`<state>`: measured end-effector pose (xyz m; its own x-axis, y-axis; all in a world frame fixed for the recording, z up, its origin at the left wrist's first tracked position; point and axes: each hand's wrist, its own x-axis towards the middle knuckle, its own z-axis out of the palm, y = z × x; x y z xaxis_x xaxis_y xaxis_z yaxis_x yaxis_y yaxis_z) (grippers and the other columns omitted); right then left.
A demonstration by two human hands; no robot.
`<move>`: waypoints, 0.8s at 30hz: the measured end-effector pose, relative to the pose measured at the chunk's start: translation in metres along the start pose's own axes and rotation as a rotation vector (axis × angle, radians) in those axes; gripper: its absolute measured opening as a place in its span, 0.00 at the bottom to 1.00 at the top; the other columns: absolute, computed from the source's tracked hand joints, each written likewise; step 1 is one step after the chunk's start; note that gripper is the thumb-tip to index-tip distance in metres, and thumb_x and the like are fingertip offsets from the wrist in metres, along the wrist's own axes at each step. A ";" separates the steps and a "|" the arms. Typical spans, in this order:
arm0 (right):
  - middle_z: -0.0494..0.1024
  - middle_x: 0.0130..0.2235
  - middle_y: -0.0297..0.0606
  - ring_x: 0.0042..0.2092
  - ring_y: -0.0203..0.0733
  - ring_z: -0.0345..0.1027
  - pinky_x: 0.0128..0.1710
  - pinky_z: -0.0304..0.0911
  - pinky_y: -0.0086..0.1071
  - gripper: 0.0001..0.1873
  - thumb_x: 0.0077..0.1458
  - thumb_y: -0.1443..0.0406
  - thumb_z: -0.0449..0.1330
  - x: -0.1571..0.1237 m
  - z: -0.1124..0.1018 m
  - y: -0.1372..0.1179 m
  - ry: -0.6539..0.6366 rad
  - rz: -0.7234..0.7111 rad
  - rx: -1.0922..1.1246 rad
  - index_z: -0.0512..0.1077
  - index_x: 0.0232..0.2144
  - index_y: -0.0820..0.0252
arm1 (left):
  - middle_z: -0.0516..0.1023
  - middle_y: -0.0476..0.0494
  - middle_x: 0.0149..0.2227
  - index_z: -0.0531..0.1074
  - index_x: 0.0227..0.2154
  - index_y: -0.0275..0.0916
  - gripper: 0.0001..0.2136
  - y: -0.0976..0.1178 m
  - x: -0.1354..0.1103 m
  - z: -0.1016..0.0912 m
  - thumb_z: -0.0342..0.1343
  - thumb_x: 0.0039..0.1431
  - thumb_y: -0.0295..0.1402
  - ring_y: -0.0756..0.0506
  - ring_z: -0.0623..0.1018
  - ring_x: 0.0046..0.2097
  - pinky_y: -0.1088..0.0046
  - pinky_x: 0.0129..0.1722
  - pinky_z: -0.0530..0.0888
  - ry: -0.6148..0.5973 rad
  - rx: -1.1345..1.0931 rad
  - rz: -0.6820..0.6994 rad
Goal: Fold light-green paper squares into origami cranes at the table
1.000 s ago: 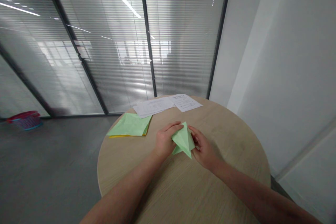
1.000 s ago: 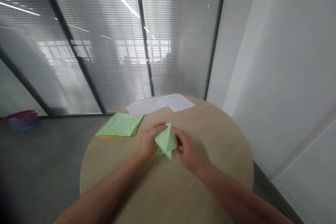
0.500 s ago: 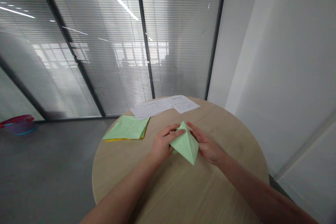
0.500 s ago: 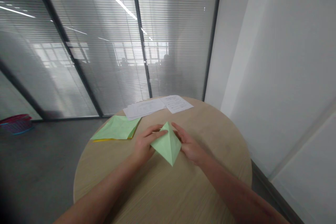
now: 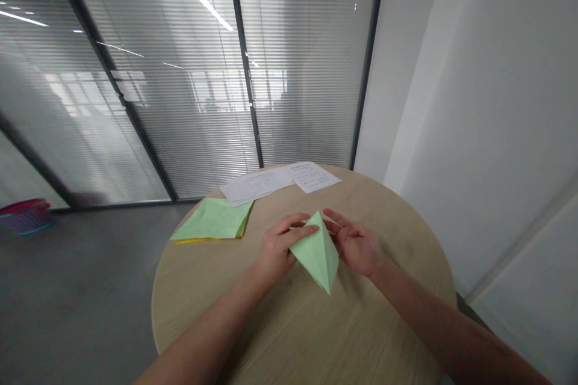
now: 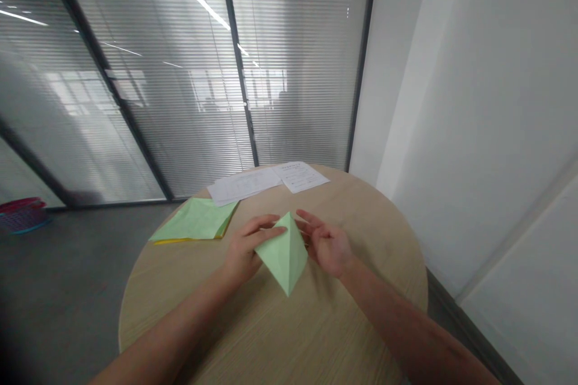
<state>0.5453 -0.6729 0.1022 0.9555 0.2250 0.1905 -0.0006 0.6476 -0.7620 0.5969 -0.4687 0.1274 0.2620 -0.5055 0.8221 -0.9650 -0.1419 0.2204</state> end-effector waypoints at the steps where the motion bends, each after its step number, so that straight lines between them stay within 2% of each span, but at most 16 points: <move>1: 0.74 0.50 0.38 0.46 0.45 0.69 0.48 0.61 0.41 0.23 0.51 0.62 0.53 0.000 0.000 0.001 0.002 0.008 -0.018 0.69 0.50 0.52 | 0.73 0.40 0.50 0.74 0.47 0.45 0.17 0.001 0.000 0.000 0.51 0.57 0.22 0.44 0.75 0.49 0.67 0.44 0.75 -0.016 0.002 -0.014; 3: 0.73 0.51 0.39 0.46 0.44 0.68 0.45 0.62 0.39 0.21 0.56 0.57 0.52 -0.001 0.003 0.006 0.018 0.028 -0.076 0.67 0.52 0.51 | 0.73 0.39 0.50 0.73 0.48 0.45 0.17 0.001 0.001 0.001 0.51 0.58 0.23 0.43 0.75 0.49 0.65 0.45 0.74 -0.063 -0.014 -0.035; 5: 0.72 0.51 0.38 0.46 0.43 0.68 0.44 0.62 0.36 0.22 0.58 0.53 0.54 -0.002 0.006 0.013 0.031 0.049 -0.137 0.66 0.53 0.49 | 0.73 0.39 0.51 0.73 0.48 0.45 0.18 0.001 0.002 0.002 0.50 0.58 0.23 0.43 0.74 0.51 0.64 0.47 0.73 -0.126 -0.048 -0.055; 8: 0.73 0.48 0.38 0.45 0.42 0.68 0.43 0.62 0.34 0.22 0.55 0.55 0.59 -0.002 0.009 0.023 0.050 0.076 -0.164 0.66 0.52 0.49 | 0.72 0.41 0.52 0.73 0.48 0.45 0.18 -0.001 0.002 0.004 0.50 0.57 0.23 0.43 0.73 0.52 0.63 0.50 0.72 -0.193 -0.074 -0.097; 11: 0.73 0.47 0.36 0.44 0.39 0.68 0.43 0.63 0.32 0.23 0.53 0.59 0.63 -0.001 0.007 0.028 0.083 0.058 -0.157 0.66 0.51 0.50 | 0.72 0.41 0.52 0.70 0.50 0.44 0.19 -0.001 0.001 0.007 0.51 0.56 0.24 0.42 0.72 0.52 0.61 0.51 0.70 -0.211 -0.047 -0.146; 14: 0.72 0.47 0.36 0.44 0.39 0.67 0.44 0.63 0.32 0.24 0.50 0.61 0.65 0.001 0.003 0.027 0.092 0.021 -0.135 0.66 0.50 0.50 | 0.69 0.38 0.54 0.64 0.54 0.43 0.24 -0.001 0.001 0.009 0.54 0.52 0.24 0.41 0.70 0.54 0.61 0.50 0.70 -0.156 -0.032 -0.236; 17: 0.72 0.47 0.35 0.43 0.38 0.68 0.41 0.64 0.31 0.24 0.49 0.62 0.66 0.001 0.002 0.021 0.114 -0.010 -0.107 0.66 0.50 0.49 | 0.67 0.36 0.53 0.61 0.50 0.40 0.23 0.000 0.001 0.011 0.55 0.50 0.24 0.42 0.69 0.54 0.62 0.48 0.70 -0.001 -0.032 -0.271; 19: 0.73 0.46 0.34 0.42 0.37 0.68 0.40 0.65 0.30 0.25 0.49 0.63 0.66 0.000 0.003 0.015 0.113 -0.040 -0.104 0.66 0.49 0.48 | 0.69 0.37 0.48 0.63 0.42 0.39 0.16 0.001 0.002 0.011 0.55 0.49 0.23 0.42 0.70 0.50 0.62 0.47 0.69 0.110 0.032 -0.250; 21: 0.73 0.47 0.35 0.44 0.38 0.68 0.41 0.65 0.31 0.25 0.48 0.64 0.67 -0.002 0.004 0.009 0.090 -0.077 -0.113 0.67 0.49 0.48 | 0.70 0.41 0.40 0.63 0.33 0.39 0.10 0.004 0.003 0.008 0.56 0.49 0.24 0.44 0.70 0.44 0.65 0.42 0.68 0.172 0.129 -0.224; 24: 0.73 0.49 0.35 0.47 0.39 0.68 0.45 0.64 0.33 0.25 0.45 0.64 0.69 -0.005 0.007 0.000 0.060 -0.148 -0.147 0.68 0.47 0.48 | 0.67 0.48 0.28 0.61 0.24 0.39 0.08 0.011 0.006 0.001 0.55 0.53 0.26 0.48 0.68 0.33 0.72 0.33 0.64 0.137 0.156 -0.185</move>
<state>0.5384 -0.6691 0.1053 0.9579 0.0884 0.2732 0.1801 0.5561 -0.8114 0.5880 -0.4738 0.1343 0.4205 -0.3403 0.8411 -0.8855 -0.3561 0.2986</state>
